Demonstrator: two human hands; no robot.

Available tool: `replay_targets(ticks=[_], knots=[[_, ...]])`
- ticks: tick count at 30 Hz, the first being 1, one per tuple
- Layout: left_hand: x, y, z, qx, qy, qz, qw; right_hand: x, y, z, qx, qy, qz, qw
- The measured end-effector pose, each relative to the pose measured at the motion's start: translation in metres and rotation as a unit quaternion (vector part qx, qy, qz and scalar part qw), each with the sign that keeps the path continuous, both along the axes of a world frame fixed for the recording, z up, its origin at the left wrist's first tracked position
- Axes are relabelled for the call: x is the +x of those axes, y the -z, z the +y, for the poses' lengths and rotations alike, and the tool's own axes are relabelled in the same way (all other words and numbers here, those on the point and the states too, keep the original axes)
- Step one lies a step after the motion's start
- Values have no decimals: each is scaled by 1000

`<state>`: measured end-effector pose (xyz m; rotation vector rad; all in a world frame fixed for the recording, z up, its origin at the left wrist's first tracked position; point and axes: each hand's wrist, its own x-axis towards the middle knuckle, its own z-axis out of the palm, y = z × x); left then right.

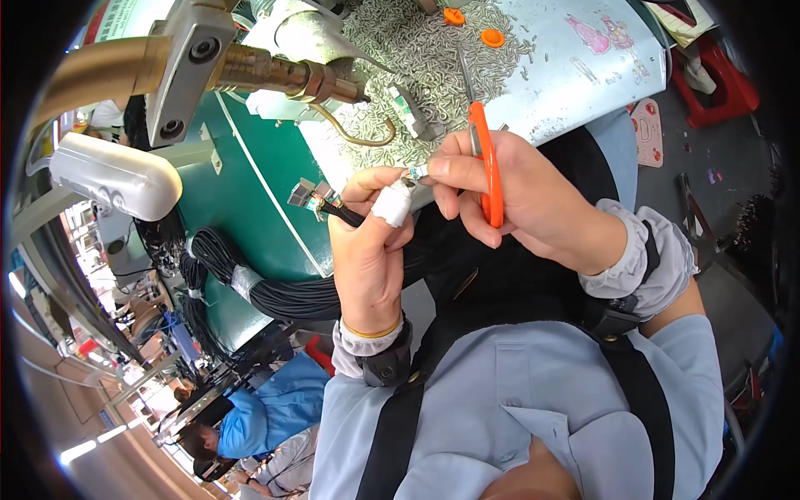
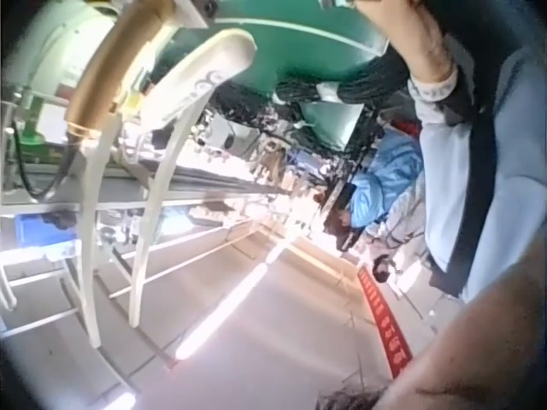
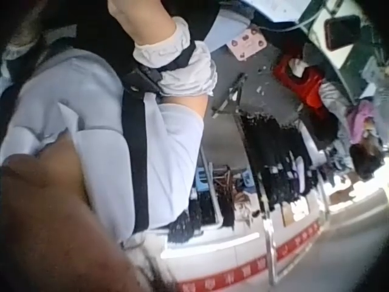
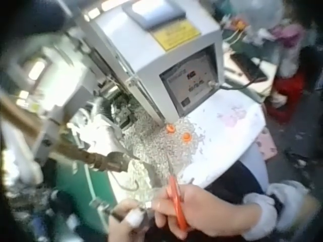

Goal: Manually stripping and trimming wires on electronic components using hand tools on an assembly line.

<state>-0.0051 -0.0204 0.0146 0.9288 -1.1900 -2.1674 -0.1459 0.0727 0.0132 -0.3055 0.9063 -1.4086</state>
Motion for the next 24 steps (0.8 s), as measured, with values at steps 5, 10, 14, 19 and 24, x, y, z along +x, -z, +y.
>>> replay_targets(ticks=[5, 10, 14, 19, 24], knots=[[0, 2, -6, -3, 25, -13, 1000, 3, 6, 0, -22, 26, 66, 997], [-19, 12, -29, 27, 33, -7, 999, -9, 23, -13, -35, 93, 294, 951], [-33, 9, -37, 13, -4, -33, 999, -21, 23, -30, -18, 106, 365, 925], [-30, 9, -52, 16, 44, -40, 998, -22, 24, -43, -13, 90, 402, 911], [-26, 11, -61, 22, 81, -39, 996, -21, 28, -48, -35, 112, 451, 885]])
